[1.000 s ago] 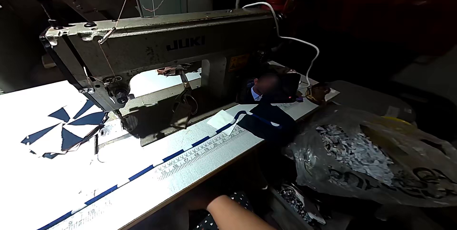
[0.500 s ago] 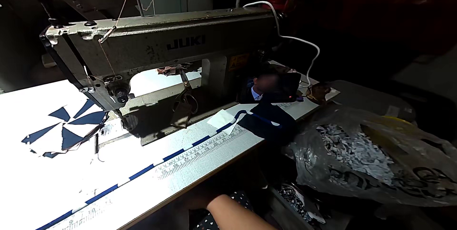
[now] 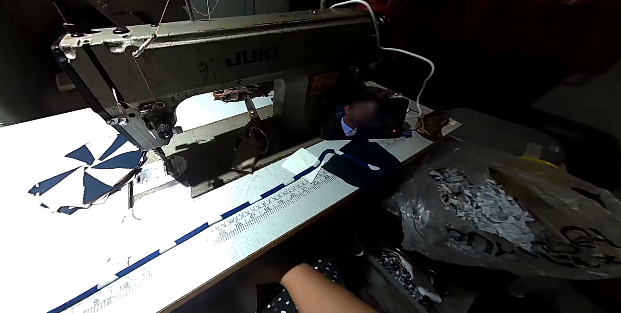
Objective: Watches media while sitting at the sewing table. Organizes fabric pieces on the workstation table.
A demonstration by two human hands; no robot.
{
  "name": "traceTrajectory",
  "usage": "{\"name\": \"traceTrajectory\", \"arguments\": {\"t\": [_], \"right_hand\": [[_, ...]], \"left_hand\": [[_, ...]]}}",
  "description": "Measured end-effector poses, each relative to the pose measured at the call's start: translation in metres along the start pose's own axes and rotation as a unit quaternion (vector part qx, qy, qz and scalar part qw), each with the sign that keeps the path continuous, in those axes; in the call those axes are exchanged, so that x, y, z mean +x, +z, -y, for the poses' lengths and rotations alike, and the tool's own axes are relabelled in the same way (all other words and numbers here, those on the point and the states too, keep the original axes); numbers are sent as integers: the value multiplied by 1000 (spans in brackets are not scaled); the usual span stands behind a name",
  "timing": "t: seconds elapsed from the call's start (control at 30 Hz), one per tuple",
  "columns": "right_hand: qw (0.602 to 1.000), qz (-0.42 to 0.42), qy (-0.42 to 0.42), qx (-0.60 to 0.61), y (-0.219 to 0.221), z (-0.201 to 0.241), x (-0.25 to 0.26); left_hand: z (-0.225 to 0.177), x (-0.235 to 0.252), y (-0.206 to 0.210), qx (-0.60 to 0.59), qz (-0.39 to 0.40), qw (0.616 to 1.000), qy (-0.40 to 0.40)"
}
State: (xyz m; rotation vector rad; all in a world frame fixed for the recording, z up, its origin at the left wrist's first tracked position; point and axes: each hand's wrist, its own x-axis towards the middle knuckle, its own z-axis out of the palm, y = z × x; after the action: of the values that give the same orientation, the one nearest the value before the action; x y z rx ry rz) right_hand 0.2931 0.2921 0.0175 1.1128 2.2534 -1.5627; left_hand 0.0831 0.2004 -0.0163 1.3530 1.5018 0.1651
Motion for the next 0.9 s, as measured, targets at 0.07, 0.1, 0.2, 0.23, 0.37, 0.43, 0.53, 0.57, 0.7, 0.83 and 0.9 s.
{"name": "traceTrajectory", "arguments": {"t": [0.07, 0.1, 0.2, 0.23, 0.37, 0.43, 0.53, 0.57, 0.7, 0.83, 0.9], "right_hand": [[1000, 0, 0, 3, 0, 0, 0], [1000, 0, 2, 3, -1, 1, -1], [1000, 0, 6, -1, -1, 2, -1], [1000, -1, 6, -2, 0, 1, 0], [1000, -3, 16, 9, 0, 2, -1], [1000, 0, 18, 3, 0, 2, -1], [1000, 1, 11, -6, 0, 1, 1], [1000, 2, 11, -11, 0, 1, 1], [1000, 3, 10, -24, 0, 2, 2], [1000, 12, 22, -15, -3, 6, -1], [999, 11, 25, -17, -3, 7, -2]], "left_hand": [[8, 7, 2, -22, -1, 1000, 16], [10, 9, 2, -26, 4, 1000, 13], [3, 3, -1, -3, 11, 1000, -9], [7, 4, -1, 4, 8, 1000, -4], [4, 3, -1, -8, 9, 1000, -1], [8, 5, -1, -7, 11, 1000, 1], [10, 7, -1, -7, 7, 1000, 4], [11, 7, 0, -18, 4, 1000, 5], [21, 11, 3, -46, -3, 999, 16], [8, 7, 2, -37, 0, 999, 8], [0, 4, -1, -31, 12, 999, -6]]}}
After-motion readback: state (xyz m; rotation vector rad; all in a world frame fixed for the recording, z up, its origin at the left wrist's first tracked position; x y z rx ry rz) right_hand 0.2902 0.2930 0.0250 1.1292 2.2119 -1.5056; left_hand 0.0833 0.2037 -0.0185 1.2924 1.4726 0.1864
